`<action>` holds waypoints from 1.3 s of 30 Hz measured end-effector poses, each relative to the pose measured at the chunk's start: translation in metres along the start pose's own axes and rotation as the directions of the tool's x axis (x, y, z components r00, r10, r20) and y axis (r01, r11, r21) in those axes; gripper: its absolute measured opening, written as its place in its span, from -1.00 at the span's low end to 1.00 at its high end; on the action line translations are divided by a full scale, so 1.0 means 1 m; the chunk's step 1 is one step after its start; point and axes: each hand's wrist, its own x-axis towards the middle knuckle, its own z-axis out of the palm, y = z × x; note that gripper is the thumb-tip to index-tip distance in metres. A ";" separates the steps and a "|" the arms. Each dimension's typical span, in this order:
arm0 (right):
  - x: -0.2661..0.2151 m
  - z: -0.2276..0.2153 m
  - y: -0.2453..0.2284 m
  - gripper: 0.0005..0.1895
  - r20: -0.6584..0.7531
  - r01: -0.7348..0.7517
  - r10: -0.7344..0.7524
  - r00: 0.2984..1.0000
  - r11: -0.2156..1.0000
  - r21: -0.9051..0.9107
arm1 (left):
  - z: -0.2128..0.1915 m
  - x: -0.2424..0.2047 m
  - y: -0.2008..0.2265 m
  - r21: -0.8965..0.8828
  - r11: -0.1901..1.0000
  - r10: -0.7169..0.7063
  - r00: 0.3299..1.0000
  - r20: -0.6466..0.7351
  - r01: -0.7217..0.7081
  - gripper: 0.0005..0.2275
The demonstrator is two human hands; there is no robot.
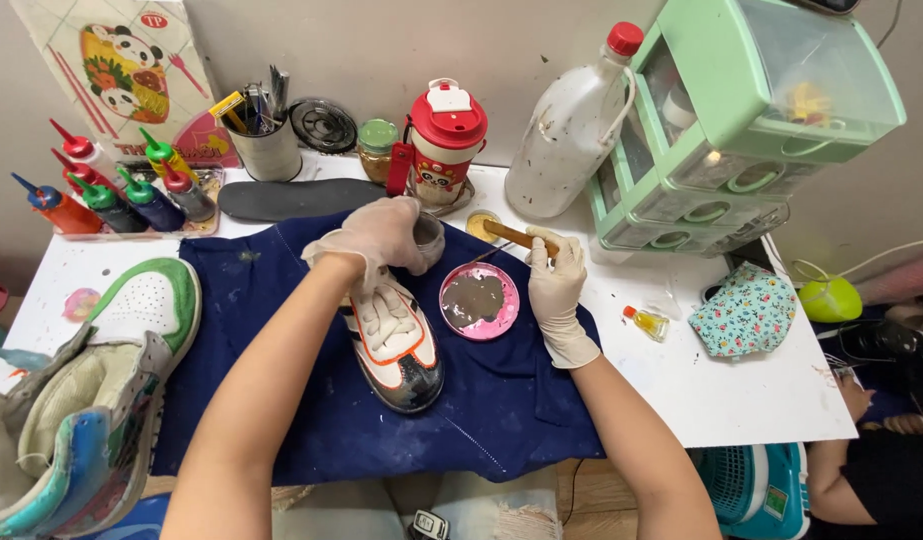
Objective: The person mixes a dark liquid and a yellow powder in a small pink bowl using a wooden stick. They repeatedly stir the mixture to combine the ingredients while wearing gloves.
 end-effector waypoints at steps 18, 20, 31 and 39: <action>0.024 -0.009 -0.017 -0.80 0.092 -0.390 0.380 0.920 0.882 0.265 | -0.039 -0.049 0.016 0.079 0.997 -0.010 1.000 -0.015 0.011 -0.14; 0.024 -0.006 -0.011 -0.82 0.096 -0.404 0.393 0.915 0.872 0.276 | -0.038 -0.047 0.026 0.075 0.993 0.103 0.981 -0.164 -0.091 -0.25; 0.011 0.018 0.019 -0.89 0.112 -0.402 0.388 0.915 0.901 0.162 | 0.059 0.135 0.065 0.375 0.887 0.387 0.876 -0.289 -0.268 -0.83; 0.013 0.011 0.020 -0.89 0.144 -0.401 0.383 0.913 0.906 0.134 | 0.108 0.234 0.047 0.617 0.739 0.449 0.881 -0.151 -0.271 -0.79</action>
